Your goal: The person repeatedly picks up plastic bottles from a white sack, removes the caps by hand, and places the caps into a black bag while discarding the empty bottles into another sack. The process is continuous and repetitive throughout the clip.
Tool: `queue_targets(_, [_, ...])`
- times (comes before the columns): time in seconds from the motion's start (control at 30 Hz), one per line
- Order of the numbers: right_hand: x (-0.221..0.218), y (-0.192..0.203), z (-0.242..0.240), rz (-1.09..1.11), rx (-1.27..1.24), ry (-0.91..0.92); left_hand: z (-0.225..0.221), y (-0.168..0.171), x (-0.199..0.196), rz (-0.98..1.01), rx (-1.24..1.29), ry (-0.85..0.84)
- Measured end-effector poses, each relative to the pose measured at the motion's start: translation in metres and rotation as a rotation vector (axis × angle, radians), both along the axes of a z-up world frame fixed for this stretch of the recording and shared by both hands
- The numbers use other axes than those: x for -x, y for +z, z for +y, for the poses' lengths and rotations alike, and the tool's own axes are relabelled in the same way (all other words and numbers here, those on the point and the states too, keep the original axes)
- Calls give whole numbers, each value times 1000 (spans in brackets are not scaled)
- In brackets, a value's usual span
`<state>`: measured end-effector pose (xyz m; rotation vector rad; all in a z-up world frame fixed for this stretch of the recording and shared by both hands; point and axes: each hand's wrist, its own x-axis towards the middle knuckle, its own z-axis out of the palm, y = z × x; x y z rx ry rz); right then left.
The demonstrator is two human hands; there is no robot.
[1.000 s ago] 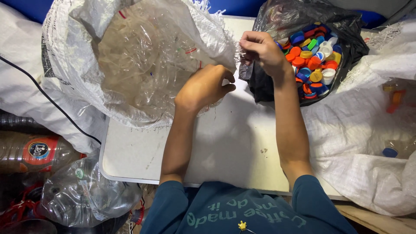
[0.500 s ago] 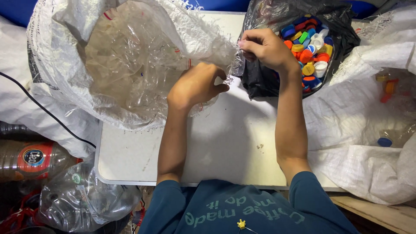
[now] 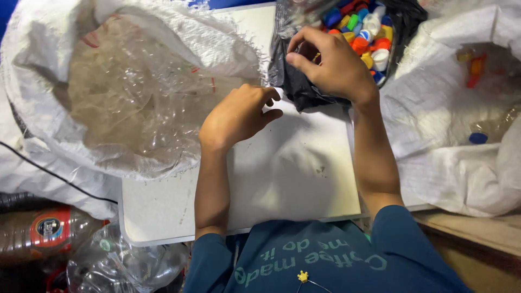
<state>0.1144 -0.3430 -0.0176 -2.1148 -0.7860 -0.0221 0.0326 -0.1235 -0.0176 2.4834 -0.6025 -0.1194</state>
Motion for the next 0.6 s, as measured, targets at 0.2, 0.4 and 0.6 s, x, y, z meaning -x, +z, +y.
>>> queue_targets(0.2, [36,6,-102,64,107,-195,-88,-25,-22,70,11,-311])
queue_targets(0.4, [43,-32,-265,218,41,-363,-215,-83,-41,123,150,-603])
queue_targets(0.6, [-10,-174,-361,14,-188,-860,-325,-165,-69,-51,342,-507])
